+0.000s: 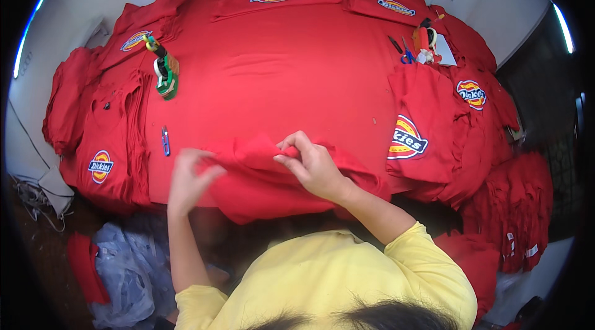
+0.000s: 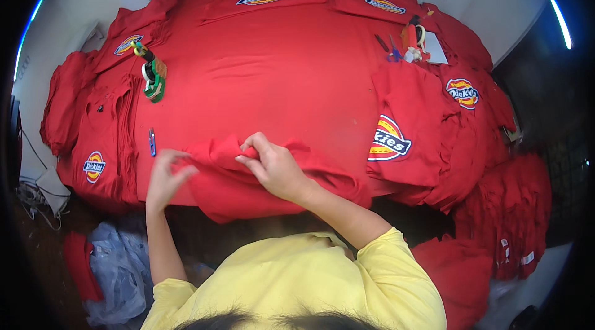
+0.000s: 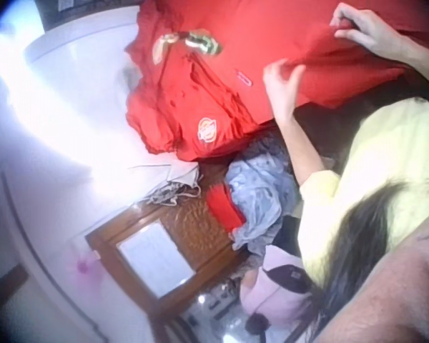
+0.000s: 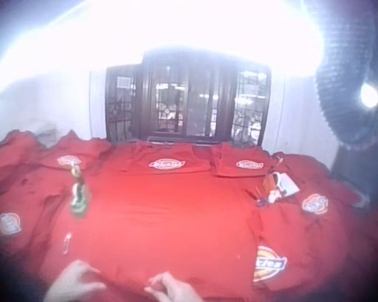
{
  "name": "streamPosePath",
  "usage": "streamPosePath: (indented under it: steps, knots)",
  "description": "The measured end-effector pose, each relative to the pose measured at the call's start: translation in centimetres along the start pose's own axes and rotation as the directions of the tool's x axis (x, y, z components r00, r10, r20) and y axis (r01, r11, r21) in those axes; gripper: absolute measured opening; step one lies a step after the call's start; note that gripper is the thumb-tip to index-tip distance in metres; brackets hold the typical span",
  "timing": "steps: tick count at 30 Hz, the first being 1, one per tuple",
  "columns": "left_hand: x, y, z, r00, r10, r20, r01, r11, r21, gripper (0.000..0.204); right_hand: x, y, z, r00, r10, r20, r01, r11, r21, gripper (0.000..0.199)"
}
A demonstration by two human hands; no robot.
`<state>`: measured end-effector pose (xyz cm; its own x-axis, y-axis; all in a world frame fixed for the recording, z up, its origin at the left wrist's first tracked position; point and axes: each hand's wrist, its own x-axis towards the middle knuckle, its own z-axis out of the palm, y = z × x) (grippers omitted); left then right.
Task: The person picks up a red shirt, lays it flat on a table, and uses a small tool to trim loose threads from the collar area before folding the garment and placing it on a stack.
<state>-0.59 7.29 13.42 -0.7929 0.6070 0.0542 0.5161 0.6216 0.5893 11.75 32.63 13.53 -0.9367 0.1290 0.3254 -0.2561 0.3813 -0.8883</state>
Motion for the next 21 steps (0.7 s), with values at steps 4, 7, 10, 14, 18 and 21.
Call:
streamPosePath:
  steps: [4, 7, 10, 14, 18, 21]
  knots:
    - [-5.1, 10.1, 4.0, 0.992, 0.113, 0.049, -0.059, 0.783, -0.62, 0.065, -0.2, -4.7, 1.6, 0.906, -0.34, 0.253, 0.363, 0.93, -0.049, 0.02]
    - [-6.0, 11.4, 3.3, 0.998, 0.051, -0.026, -0.056, 0.766, -0.64, 0.038, 0.4, -6.8, -0.6, 0.765, -0.537, 0.355, 0.607, 0.786, -0.119, 0.029]
    - [-7.8, 13.3, 0.1, 0.992, 0.089, -0.085, -0.123, 0.722, -0.681, 0.028, 2.4, -5.0, -1.0, 0.819, -0.487, 0.304, 0.386, 0.859, 0.335, 0.062]
    - [-9.9, 15.2, -3.8, 0.908, 0.143, -0.394, -0.37, 0.718, -0.59, 0.018, 2.2, -0.8, 0.6, 0.431, -0.183, 0.884, -0.154, 0.95, 0.272, 0.049]
    - [-12.5, 16.4, -5.3, 0.54, 0.135, -0.831, -0.639, 0.708, -0.3, 0.022, -0.6, -0.1, 3.2, 0.567, -0.312, 0.762, 0.142, 0.949, 0.283, 0.021]
    - [-16.9, 15.3, -9.2, 0.57, 0.346, -0.745, -0.648, 0.747, -0.149, 0.029, 0.4, 0.0, 2.8, 0.837, -0.306, 0.453, 0.373, 0.926, -0.063, 0.02]
